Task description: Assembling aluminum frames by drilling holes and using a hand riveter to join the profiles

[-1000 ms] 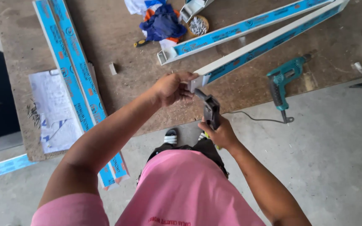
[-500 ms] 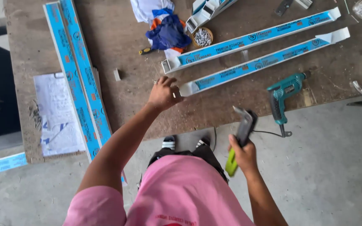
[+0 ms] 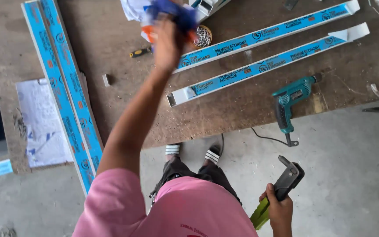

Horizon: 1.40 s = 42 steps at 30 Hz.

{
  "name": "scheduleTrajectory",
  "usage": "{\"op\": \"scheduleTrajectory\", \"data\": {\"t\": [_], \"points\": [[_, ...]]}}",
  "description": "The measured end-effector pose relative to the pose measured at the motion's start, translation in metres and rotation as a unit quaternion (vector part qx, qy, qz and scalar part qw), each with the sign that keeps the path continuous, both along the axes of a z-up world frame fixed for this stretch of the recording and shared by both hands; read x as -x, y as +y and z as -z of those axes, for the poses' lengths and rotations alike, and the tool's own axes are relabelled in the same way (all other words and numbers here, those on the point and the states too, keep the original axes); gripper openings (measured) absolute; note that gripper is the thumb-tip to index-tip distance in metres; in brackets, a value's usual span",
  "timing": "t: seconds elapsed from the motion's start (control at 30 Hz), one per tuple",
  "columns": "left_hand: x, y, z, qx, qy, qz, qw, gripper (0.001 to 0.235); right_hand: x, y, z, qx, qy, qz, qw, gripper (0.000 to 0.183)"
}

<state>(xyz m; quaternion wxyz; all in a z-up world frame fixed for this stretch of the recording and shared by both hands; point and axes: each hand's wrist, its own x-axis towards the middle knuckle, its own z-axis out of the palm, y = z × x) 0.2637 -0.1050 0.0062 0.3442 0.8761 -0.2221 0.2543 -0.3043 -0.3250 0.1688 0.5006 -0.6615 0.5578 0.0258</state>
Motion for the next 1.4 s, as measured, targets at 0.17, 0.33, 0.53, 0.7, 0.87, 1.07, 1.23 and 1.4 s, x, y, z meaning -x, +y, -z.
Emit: {"op": "scheduleTrajectory", "data": {"t": [0.17,0.33,0.53,0.7,0.87,1.07,1.23,1.4], "points": [[0.265,-0.087,-0.098,-0.076,0.056,0.273,0.957,0.028,-0.01,-0.064,0.025,-0.03,-0.102,-0.03,0.994,0.041],[0.309,0.045,0.099,-0.067,0.24,0.088,0.965,0.05,-0.049,-0.111,0.008,0.007,-0.068,-0.151,0.986,0.047],[0.4,0.159,-0.066,-0.27,0.481,-0.275,0.788,0.04,-0.08,-0.127,0.007,0.048,-0.006,-0.309,0.95,0.05],[0.307,0.115,-0.108,-0.222,0.147,-0.172,0.948,0.045,-0.102,-0.112,0.017,0.069,-0.022,-0.4,0.914,0.049],[0.16,0.066,-0.036,-0.037,0.286,-0.043,0.957,0.015,-0.122,-0.079,0.004,0.018,0.007,-0.388,0.921,0.048],[0.214,0.18,-0.053,-0.185,0.27,-0.156,0.932,0.018,-0.127,-0.075,0.011,0.032,0.029,-0.384,0.922,0.047],[0.246,0.19,-0.084,-0.288,0.238,-0.227,0.899,0.027,-0.152,-0.057,0.019,0.066,0.054,-0.379,0.921,0.039],[0.218,0.164,-0.096,-0.167,0.214,-0.286,0.919,0.034,-0.286,0.023,-0.01,0.142,-0.095,-0.491,0.855,0.065]]}}
